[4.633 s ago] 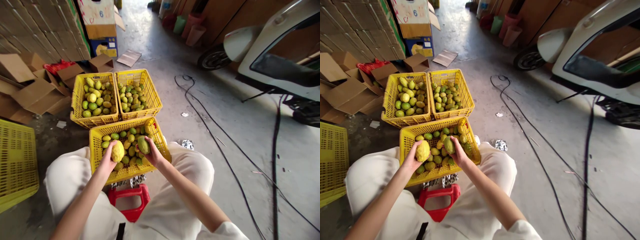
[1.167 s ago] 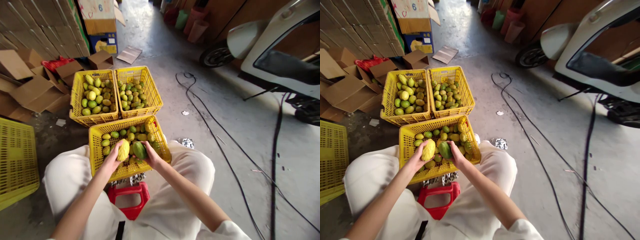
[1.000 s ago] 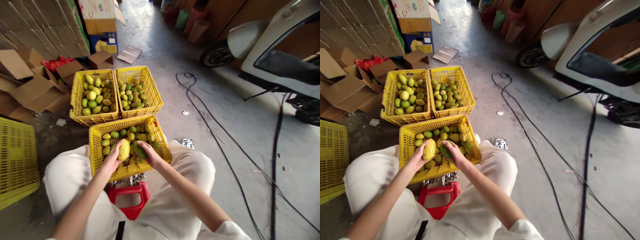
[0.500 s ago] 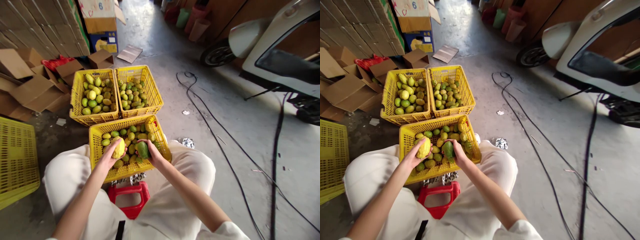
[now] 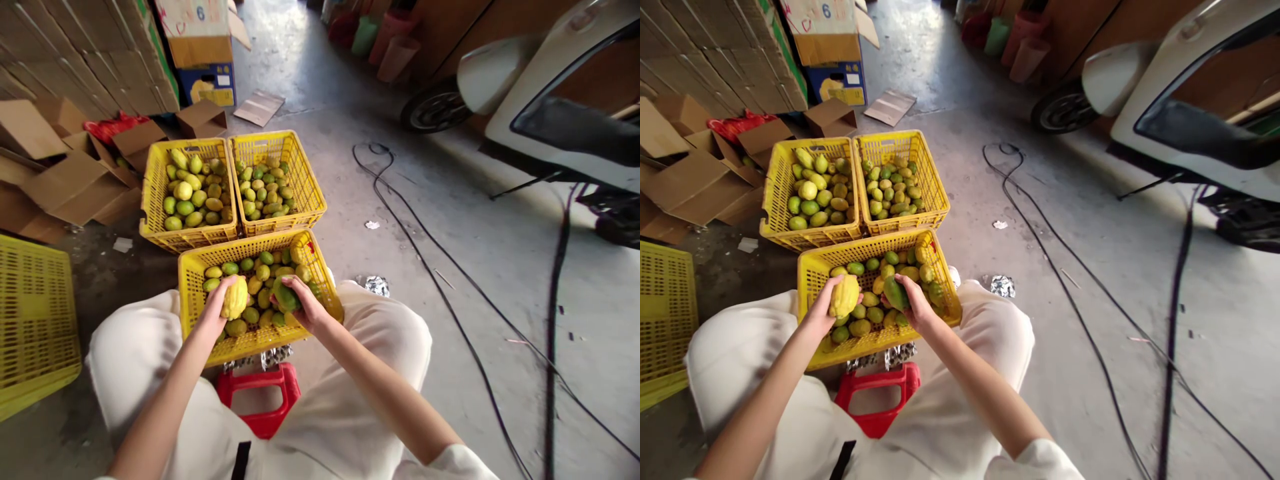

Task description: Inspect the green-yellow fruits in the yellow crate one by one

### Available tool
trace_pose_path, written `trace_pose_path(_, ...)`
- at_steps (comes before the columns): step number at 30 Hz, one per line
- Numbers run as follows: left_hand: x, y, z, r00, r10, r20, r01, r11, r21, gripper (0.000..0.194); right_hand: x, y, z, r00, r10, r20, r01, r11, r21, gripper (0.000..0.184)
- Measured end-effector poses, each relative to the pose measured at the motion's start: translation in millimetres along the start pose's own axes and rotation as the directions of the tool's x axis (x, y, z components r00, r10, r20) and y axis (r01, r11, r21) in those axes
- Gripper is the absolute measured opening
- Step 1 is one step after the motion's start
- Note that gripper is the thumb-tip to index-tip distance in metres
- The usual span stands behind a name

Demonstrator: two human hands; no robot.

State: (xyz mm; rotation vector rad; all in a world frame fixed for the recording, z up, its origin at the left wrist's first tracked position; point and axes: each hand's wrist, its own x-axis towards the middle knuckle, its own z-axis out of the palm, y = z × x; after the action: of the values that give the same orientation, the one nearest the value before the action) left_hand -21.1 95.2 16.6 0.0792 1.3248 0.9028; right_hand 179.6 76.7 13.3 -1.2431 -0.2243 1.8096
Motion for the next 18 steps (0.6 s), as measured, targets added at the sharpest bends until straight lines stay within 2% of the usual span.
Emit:
trace_pose_path(3, -7, 1, 7.4, 0.999, 0.033, -0.008, -0.033, 0.999, 0.029, 0.021, 6, 2, -5, 0.996, 0.071, -0.048, -0.07, 0.997, 0.015, 0.03)
trace_pose_path(7, -15, 2, 18.1, 0.998, -0.022, -0.051, 0.021, 1.0, -0.015, 0.024, 14, 11, -12, 0.986, 0.117, -0.116, -0.118, 0.993, 0.002, 0.03)
trace_pose_path(11, -13, 1, 17.9, 0.996, -0.044, -0.084, 0.04, 0.998, -0.049, 0.02, 10, 13, -9, 0.99, 0.12, -0.07, -0.122, 0.992, -0.031, 0.035)
trace_pose_path(16, -11, -5, 11.5, 0.999, 0.028, -0.031, -0.029, 0.999, -0.019, 0.004, 0, 3, 0, 1.0, 0.026, 0.006, -0.026, 1.0, 0.002, 0.04)
trace_pose_path(18, -12, -7, 9.9, 0.999, 0.046, -0.024, -0.046, 0.999, 0.006, 0.007, 0, -1, 0, 1.0, 0.026, 0.014, -0.026, 0.999, 0.027, 0.04)
